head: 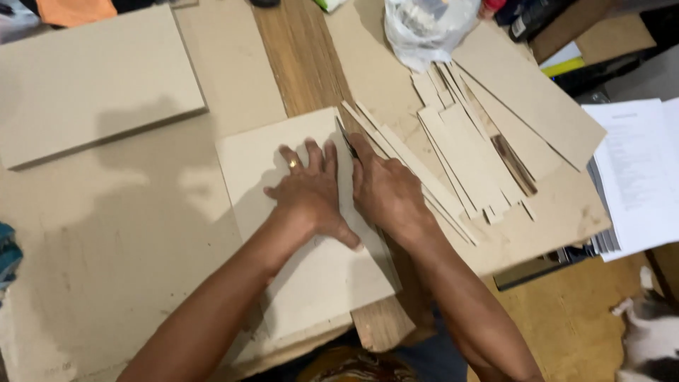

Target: The person uses a utility knife to cut a rectangular piece of cardboard on a wooden workbench. They hold the cardboard steady with one hand while scoring and cutting along a marked line with the other. The person lifts and rotates the cardboard to continue cutting along different edges.

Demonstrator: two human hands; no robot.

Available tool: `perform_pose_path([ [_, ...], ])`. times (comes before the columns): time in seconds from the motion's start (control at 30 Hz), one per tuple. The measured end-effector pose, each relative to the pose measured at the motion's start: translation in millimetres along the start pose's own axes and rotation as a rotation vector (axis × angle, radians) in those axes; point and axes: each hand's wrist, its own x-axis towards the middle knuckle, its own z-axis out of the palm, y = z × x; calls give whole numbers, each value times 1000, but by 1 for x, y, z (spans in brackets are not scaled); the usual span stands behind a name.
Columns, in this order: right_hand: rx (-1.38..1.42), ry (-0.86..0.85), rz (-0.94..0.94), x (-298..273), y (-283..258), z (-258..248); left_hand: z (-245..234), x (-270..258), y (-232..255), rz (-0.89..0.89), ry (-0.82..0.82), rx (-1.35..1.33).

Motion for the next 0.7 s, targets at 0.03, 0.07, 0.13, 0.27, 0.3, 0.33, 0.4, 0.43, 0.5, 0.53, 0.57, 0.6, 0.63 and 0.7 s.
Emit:
perform_pose_path([
  [0.03,2,-4,8,-11,3,1,1,0,-1,5,-8,1],
  [0.07,3,-30,16,-23,7,2,2,1,-1,-3,1,9],
  [0.13,7,-57,35,-51,14,6,4,3,-1,-2,4,21],
  [0.27,-38,-140,139,-109,32,21,7,1,-1,14,77,30],
  [0.3,-58,-170,151,-121,38,27,6,0,-1,14,101,23],
  [0.33,-55,-169,161,-132,52,39,2,-4,2,22,97,26],
  [0.4,-81,-42,90,-153,80,64,-8,-11,10,-145,-129,13],
  [0.43,-75,-40,100,-163,91,72,-9,-13,11,-138,-133,22],
  [0.5,-128,50,-1,-185,111,92,-9,-17,12,-151,-132,-8],
  [0.53,-122,48,5,-192,110,91,-10,-18,12,-149,-137,-2],
  [0.57,-147,-67,145,-199,109,89,-11,-18,12,-152,-114,1],
  [0.6,-172,-190,290,-208,109,88,-9,-18,12,-152,-98,3],
  [0.63,-167,-200,301,-216,111,93,-2,-13,13,-147,-112,8],
  [0.7,-200,-191,281,-221,113,100,1,-2,11,-166,-129,123],
])
